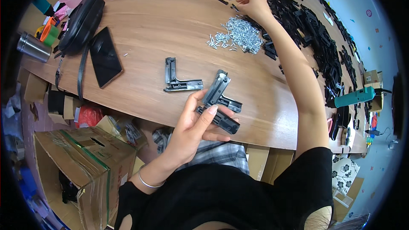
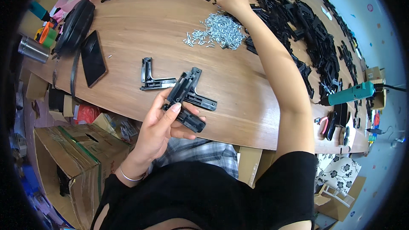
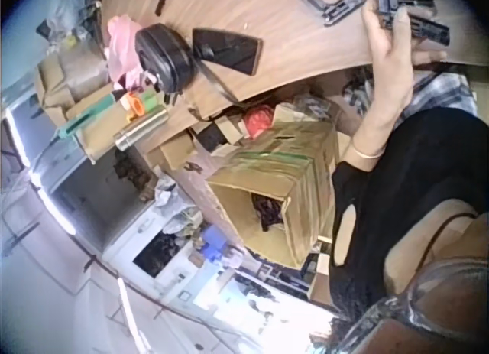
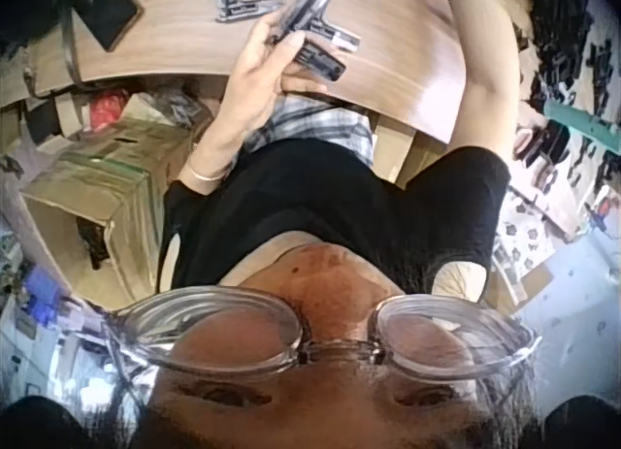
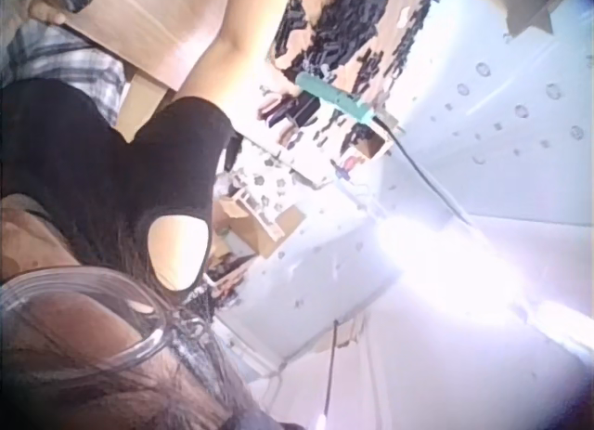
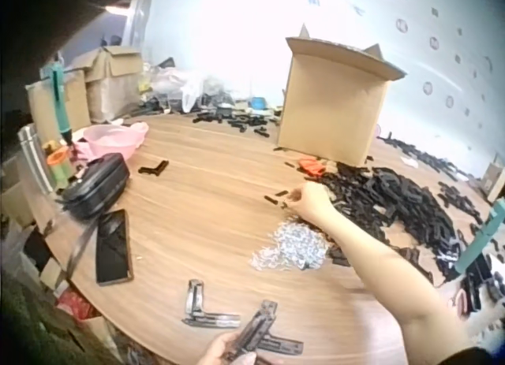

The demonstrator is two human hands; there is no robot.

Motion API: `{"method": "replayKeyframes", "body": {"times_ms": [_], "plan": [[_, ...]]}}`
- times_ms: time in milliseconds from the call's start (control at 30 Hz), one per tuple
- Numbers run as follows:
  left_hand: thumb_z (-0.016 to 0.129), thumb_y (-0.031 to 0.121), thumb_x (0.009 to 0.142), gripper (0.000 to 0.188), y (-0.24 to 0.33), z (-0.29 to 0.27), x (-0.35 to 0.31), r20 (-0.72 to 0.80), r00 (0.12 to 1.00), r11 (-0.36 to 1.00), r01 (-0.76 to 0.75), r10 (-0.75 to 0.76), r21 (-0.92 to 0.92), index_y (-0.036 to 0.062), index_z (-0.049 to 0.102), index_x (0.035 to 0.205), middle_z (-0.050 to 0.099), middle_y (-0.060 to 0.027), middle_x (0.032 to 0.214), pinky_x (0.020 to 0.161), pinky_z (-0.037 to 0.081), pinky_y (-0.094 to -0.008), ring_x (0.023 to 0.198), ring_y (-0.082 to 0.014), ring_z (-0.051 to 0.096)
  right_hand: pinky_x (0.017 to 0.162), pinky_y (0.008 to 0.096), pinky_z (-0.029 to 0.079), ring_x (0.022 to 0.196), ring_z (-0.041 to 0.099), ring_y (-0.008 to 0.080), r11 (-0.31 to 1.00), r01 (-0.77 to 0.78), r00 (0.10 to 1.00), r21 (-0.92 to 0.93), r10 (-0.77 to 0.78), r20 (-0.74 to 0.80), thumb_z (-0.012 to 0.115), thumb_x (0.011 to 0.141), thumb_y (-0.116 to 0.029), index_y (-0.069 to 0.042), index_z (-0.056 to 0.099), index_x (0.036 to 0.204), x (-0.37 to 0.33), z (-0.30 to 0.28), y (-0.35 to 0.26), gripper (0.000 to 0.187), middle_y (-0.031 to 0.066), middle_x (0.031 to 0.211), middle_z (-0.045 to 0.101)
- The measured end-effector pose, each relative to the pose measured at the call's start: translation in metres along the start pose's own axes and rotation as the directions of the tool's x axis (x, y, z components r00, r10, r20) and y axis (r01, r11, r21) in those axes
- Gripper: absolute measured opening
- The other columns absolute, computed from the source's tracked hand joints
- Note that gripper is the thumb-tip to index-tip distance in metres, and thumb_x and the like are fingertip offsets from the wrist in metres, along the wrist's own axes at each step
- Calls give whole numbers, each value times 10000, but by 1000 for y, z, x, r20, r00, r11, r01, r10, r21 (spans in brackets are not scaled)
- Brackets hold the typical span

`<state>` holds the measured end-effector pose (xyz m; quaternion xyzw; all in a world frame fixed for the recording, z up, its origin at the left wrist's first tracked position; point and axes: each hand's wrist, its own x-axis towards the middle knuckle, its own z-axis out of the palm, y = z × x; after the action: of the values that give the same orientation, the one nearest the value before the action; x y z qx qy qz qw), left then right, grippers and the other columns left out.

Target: The person assembles black plastic L-shaped hardware components on a wooden table. They pick up parts, insert small metal pins, and use a green glue gun to apply adhesive to the joints. The person handles the components one by one, arranging them on the table as they work.

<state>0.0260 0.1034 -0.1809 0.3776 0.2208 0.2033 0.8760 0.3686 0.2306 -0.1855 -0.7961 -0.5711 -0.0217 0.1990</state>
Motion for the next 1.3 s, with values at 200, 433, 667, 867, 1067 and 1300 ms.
{"method": "replayKeyframes", "body": {"times_ms": [200,433,667,867,1067,1300], "plan": [[366,182,980,427,8,-12,-8,-20,998,991,-56,54,-124,76,174,1346,539,-169,1105,732,575,-377,1032,-276,584,715,286,505,780,640,197,994,-111,977,15,106,185,696,667,-222,-56,685,912,32,11,-2,296,101,850,676],[277,207,999,443,3,-13,-3,-74,983,926,-181,166,-330,100,140,1406,412,-206,1307,970,447,-391,1146,-281,507,708,231,479,806,604,106,756,-84,974,650,-76,213,669,784,-116,-6,643,977,-81,-58,-76,224,63,903,646],[198,248,1002,449,-8,-6,1,48,988,845,-102,149,-524,99,123,1418,297,-251,1390,1047,370,-416,1249,-325,401,636,242,521,740,668,162,809,339,933,479,-353,-66,700,713,30,4,654,914,-211,-86,-118,208,95,838,685],[198,232,1002,418,-28,17,4,58,988,920,-112,144,-376,73,174,1388,301,-214,1402,1013,411,-389,1224,-294,441,628,270,483,744,631,194,788,188,975,586,-80,-206,734,664,17,-34,650,851,-262,-70,-117,211,109,819,637],[233,248,997,455,-39,30,1,145,984,937,-44,100,-345,26,160,1388,294,-190,1410,1000,411,-374,1228,-255,436,764,321,425,909,533,204,760,178,965,625,-11,-262,762,630,-50,-72,689,796,-279,-56,-124,184,63,923,515],[298,271,984,540,-38,35,-6,262,956,958,-54,131,-282,21,87,1413,224,-167,1439,1047,332,-410,1265,-257,382,848,327,425,973,526,209,709,76,984,701,58,-166,765,645,-34,-59,687,771,-295,-56,-114,150,74,975,510]]}}
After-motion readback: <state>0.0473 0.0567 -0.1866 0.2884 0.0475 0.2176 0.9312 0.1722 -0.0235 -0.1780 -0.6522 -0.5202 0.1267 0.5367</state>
